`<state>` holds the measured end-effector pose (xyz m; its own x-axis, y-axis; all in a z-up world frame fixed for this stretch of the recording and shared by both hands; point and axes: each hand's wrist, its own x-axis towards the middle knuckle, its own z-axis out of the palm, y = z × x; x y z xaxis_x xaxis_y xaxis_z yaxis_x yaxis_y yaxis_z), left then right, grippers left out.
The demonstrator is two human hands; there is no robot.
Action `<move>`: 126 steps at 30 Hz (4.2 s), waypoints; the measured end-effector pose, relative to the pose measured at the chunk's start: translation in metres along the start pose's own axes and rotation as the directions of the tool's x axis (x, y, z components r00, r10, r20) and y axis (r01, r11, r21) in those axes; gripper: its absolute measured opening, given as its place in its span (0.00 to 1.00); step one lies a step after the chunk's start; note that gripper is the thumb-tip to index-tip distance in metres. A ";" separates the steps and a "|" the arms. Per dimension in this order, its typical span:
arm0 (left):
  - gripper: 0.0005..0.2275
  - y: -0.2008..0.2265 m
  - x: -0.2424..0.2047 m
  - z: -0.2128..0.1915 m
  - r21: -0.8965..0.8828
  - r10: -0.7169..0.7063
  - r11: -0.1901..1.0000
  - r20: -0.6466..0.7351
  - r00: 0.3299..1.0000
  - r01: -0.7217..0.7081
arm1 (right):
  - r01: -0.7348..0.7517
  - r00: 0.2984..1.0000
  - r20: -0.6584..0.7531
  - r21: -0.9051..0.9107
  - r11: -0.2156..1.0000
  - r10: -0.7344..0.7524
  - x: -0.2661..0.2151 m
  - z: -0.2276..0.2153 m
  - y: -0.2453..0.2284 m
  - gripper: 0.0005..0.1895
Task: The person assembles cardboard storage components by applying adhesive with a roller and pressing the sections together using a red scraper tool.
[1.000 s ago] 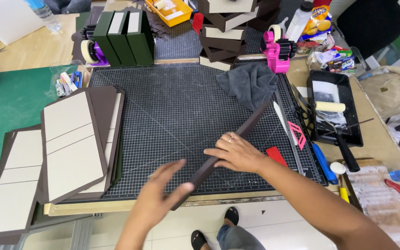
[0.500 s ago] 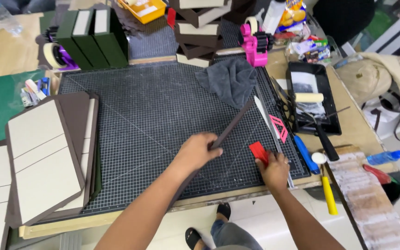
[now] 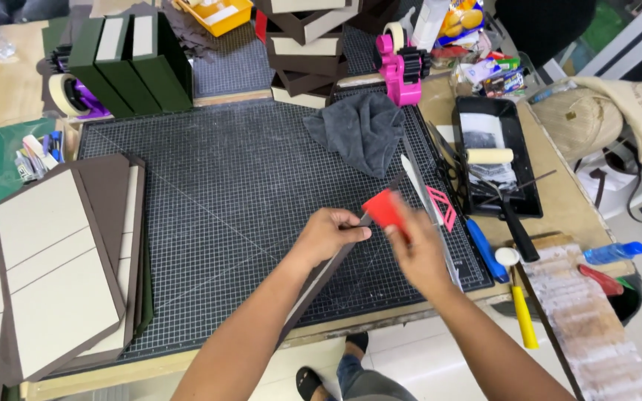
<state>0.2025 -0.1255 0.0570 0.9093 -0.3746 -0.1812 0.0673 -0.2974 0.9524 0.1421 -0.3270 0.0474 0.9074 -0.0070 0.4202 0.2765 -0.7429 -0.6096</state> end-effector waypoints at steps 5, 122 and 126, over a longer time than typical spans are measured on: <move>0.13 -0.004 0.004 -0.008 -0.001 -0.020 1.000 -0.011 1.000 0.020 | 0.288 0.943 -0.064 -0.326 0.900 -0.325 0.048 0.011 0.055 0.27; 0.17 -0.022 0.067 -0.021 0.744 0.845 0.159 0.237 0.479 -0.648 | 0.296 0.946 0.310 -0.713 0.636 -0.093 0.007 0.017 -0.007 0.48; 0.16 -0.011 0.077 -0.021 0.725 0.758 0.240 0.276 0.591 -0.646 | 0.306 0.944 0.321 -0.758 0.576 -0.078 0.016 0.018 0.007 0.47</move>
<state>0.2809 -0.1325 0.0380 0.4749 -0.6891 0.5473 -0.8690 -0.4656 0.1678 0.1647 -0.3203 0.0377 0.9365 0.2662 0.2281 0.1966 -0.9376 0.2869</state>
